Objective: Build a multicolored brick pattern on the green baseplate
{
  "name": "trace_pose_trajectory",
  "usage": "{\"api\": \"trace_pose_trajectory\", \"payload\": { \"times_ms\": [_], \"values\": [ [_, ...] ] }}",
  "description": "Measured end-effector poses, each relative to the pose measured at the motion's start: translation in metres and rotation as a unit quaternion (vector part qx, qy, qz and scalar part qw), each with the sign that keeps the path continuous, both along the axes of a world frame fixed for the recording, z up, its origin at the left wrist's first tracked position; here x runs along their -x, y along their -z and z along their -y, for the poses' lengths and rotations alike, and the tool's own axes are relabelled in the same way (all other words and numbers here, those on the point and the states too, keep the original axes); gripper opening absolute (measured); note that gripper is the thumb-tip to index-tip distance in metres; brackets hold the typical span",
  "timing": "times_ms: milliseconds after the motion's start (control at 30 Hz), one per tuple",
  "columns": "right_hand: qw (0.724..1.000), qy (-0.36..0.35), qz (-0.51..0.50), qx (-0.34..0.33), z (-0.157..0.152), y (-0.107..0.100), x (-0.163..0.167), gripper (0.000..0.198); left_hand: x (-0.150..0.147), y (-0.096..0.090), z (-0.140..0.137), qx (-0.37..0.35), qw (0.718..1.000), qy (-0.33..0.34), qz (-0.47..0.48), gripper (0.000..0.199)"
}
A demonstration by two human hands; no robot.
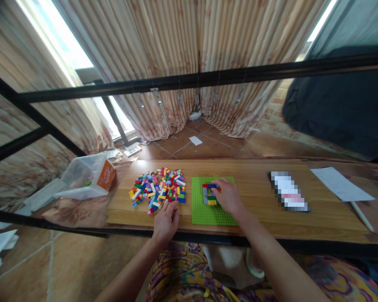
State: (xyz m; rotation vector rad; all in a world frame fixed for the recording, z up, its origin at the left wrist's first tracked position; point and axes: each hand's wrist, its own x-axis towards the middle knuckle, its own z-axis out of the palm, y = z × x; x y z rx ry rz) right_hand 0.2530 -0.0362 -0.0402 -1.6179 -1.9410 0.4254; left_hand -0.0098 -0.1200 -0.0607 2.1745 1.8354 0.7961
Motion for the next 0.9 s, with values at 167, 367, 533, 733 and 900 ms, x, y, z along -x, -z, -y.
{"api": "trace_pose_trajectory", "payload": {
  "times_ms": [167,367,533,733,900],
  "values": [
    [0.995,-0.086,0.003,-0.052,0.033,0.005,0.065,0.021,0.000,0.002,-0.001,0.005,1.000,0.000,0.004,0.026],
    [0.993,-0.090,0.080,-0.016,0.042,0.007,0.112,0.021,0.002,0.002,0.000,0.006,1.000,0.013,0.004,0.020],
    [0.992,-0.090,0.091,-0.014,0.041,0.008,0.121,0.021,0.001,0.000,0.000,0.001,1.000,0.014,0.010,0.018],
    [0.996,-0.074,-0.042,-0.039,0.057,0.008,0.109,0.022,0.000,0.001,0.000,-0.003,1.000,0.013,0.011,0.019],
    [0.992,0.033,-0.110,-0.061,0.067,0.004,0.077,0.028,0.000,0.002,0.000,-0.011,1.000,0.011,0.009,0.018]
  ]
}}
